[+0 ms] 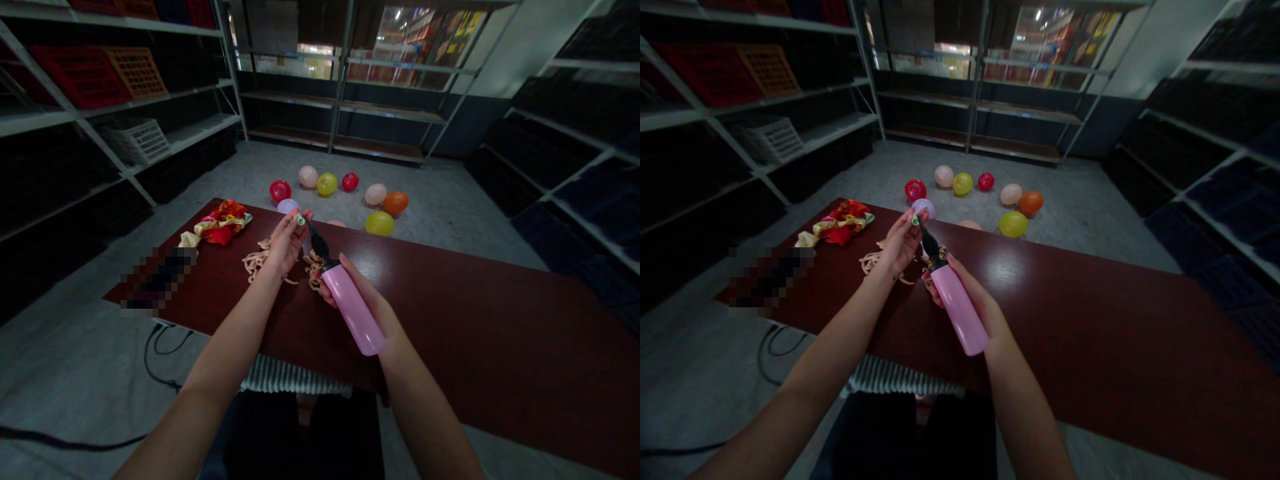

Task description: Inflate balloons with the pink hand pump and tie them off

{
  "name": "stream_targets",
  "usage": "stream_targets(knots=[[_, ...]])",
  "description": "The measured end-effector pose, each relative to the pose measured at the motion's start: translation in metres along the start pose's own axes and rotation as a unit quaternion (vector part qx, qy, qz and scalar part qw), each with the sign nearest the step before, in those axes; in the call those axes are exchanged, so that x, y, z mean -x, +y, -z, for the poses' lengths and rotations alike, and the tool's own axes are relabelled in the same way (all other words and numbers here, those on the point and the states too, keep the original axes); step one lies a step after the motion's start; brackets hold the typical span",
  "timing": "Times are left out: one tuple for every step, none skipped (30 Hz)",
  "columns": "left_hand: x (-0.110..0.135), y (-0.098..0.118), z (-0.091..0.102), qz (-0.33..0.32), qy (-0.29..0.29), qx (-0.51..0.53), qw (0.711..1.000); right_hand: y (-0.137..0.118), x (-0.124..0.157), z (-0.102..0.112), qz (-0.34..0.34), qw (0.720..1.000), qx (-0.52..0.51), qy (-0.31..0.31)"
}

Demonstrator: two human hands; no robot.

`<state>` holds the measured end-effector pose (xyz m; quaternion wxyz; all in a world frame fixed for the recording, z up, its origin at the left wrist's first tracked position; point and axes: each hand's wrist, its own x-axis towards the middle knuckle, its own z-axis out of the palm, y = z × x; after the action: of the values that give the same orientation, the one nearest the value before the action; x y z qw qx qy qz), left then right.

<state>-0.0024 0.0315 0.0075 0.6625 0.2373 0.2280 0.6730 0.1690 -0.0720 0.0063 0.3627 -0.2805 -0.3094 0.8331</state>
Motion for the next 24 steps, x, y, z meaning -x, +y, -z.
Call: stream_targets(knots=[[0.0, 0.0, 0.0, -0.001, -0.003, 0.005, 1.0, 0.002, 0.0, -0.001, 0.0, 1.0, 0.001, -0.001], [0.001, 0.001, -0.001, -0.001, -0.006, 0.008, 1.0, 0.003, 0.0, -0.002, 0.0, 1.0, 0.002, 0.001], [0.001, 0.001, -0.001, 0.0, -0.009, 0.009, 1.0, 0.004, 0.0, -0.003, -0.002, 1.0, 0.003, 0.003], [0.002, 0.001, -0.001, 0.0, -0.012, 0.009, 1.0, 0.005, 0.0, -0.003, -0.004, 1.0, 0.003, 0.007], [0.003, 0.002, -0.002, 0.001, -0.013, 0.008, 1.0, 0.005, 0.0, -0.002, -0.007, 1.0, 0.004, 0.01], [0.003, 0.002, -0.002, 0.001, -0.011, 0.007, 1.0, 0.005, 0.0, -0.002, -0.011, 1.0, 0.004, 0.013], [0.003, 0.003, -0.003, 0.001, -0.005, 0.006, 1.0, 0.005, 0.0, -0.002, -0.014, 1.0, 0.004, 0.016], [0.003, 0.003, -0.003, 0.0, 0.006, 0.006, 1.0, 0.004, 0.0, -0.002, -0.017, 1.0, 0.004, 0.019], [0.003, 0.004, -0.003, 0.001, 0.021, 0.004, 1.0, 0.004, 0.0, -0.002, -0.018, 1.0, 0.004, 0.022], [0.003, 0.004, -0.004, 0.002, 0.037, -0.001, 0.999, 0.004, 0.0, -0.001, -0.019, 1.0, 0.004, 0.025], [0.002, 0.003, -0.003, 0.003, 0.05, -0.01, 0.999, 0.003, 0.0, -0.001, -0.018, 0.999, 0.005, 0.028], [0.002, 0.003, -0.003, 0.003, 0.059, -0.021, 0.998, 0.004, 0.0, -0.001, -0.018, 0.999, 0.004, 0.032], [0.001, 0.002, -0.002, 0.0, 0.06, -0.032, 0.998, 0.004, 0.0, -0.001, -0.02, 0.999, 0.004, 0.036], [0.001, 0.002, -0.001, -0.004, 0.055, -0.042, 0.998, 0.004, -0.001, -0.001, -0.027, 0.999, 0.003, 0.039], [0.001, 0.001, 0.0, -0.009, 0.046, -0.05, 0.998, 0.004, -0.001, -0.001, -0.036, 0.999, 0.003, 0.04], [0.001, 0.001, 0.002, -0.014, 0.035, -0.054, 0.998, 0.004, -0.001, -0.001, -0.042, 0.998, 0.003, 0.041], [0.001, 0.0, 0.003, -0.017, 0.023, -0.058, 0.998, 0.004, -0.002, 0.0, -0.046, 0.998, 0.003, 0.039], [0.001, 0.0, 0.005, -0.018, 0.014, -0.062, 0.998, 0.004, -0.002, 0.0, -0.045, 0.998, 0.003, 0.036], [0.001, 0.0, 0.006, -0.016, 0.008, -0.066, 0.998, 0.004, -0.002, 0.0, -0.041, 0.999, 0.004, 0.032], [0.002, 0.0, 0.006, -0.015, 0.006, -0.071, 0.997, 0.004, -0.001, 0.0, -0.037, 0.999, 0.005, 0.028], [0.002, 0.0, 0.007, -0.014, 0.006, -0.075, 0.997, 0.004, -0.001, 0.0, -0.032, 0.999, 0.006, 0.023], [0.002, 0.0, 0.007, -0.013, 0.007, -0.079, 0.997, 0.004, -0.001, -0.001, -0.031, 0.999, 0.008, 0.02], [0.003, 0.0, 0.006, -0.012, 0.008, -0.081, 0.997, 0.004, 0.0, -0.001, -0.029, 0.999, 0.01, 0.02], [0.003, 0.0, 0.006, -0.013, 0.008, -0.083, 0.996, 0.004, 0.0, -0.002, -0.027, 0.999, 0.01, 0.023]])
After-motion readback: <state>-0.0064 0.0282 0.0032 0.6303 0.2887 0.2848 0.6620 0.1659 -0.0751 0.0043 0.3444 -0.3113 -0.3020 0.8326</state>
